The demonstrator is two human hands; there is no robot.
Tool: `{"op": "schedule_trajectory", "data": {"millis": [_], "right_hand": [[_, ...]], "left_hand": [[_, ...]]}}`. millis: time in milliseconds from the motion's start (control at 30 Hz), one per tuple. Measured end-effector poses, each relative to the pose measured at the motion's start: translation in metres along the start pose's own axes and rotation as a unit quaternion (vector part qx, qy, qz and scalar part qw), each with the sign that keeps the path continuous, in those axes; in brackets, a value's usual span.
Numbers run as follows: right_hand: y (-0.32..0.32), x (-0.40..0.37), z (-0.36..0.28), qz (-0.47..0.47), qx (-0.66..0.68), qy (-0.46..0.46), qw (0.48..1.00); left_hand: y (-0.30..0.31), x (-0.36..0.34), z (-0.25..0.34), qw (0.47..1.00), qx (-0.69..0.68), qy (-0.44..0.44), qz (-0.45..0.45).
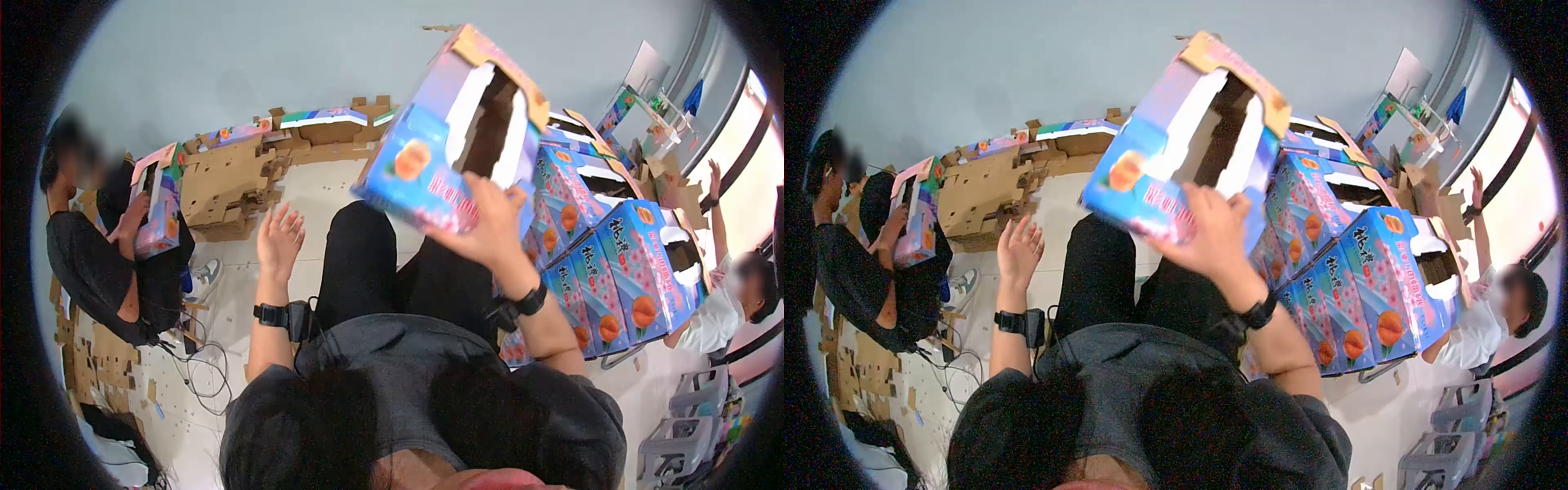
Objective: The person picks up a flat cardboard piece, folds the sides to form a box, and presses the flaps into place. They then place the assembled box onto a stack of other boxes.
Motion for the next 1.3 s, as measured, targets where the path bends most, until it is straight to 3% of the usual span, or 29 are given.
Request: {"op": "schedule_trajectory", "data": {"millis": [100, 300, 600, 700, 800, 933, 1300], "right_hand": [[0.004, 0.034, 0.018, -0.02, -0.073, -0.002, 0.997], [0.003, 0.084, 0.069, -0.008, -0.185, 0.022, 0.982], [0.027, 0.104, 0.211, -0.176, -0.348, -0.104, 0.915], [0.047, 0.094, 0.238, -0.205, -0.365, -0.156, 0.895], [0.064, 0.084, 0.258, -0.127, -0.372, -0.166, 0.904], [0.075, 0.074, 0.284, -0.166, -0.353, -0.285, 0.875], [0.082, 0.053, 0.297, -0.211, -0.357, -0.362, 0.835]], "left_hand": [[0.024, -0.003, -0.002, 0.998, -0.043, -0.012, 0.046], [0.061, -0.004, -0.03, 0.993, -0.102, 0.019, 0.053], [0.078, -0.007, -0.052, 0.99, -0.085, 0.072, 0.082], [0.074, -0.01, -0.053, 0.991, -0.092, 0.069, 0.061], [0.073, -0.012, -0.053, 0.992, -0.089, 0.061, 0.063], [0.075, -0.013, -0.054, 0.99, -0.093, 0.067, 0.082], [0.071, -0.014, -0.046, 0.99, -0.087, 0.054, 0.092]]}}
Point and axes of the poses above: each hand's wrist, its own x-axis towards the middle knuckle, its own y-axis out of the back of the hand, z = x × y, the point moved 7 cm from there along x, towards the middle knuckle, and after that the axes turned 4 degrees about x, right-handed, at the moved point
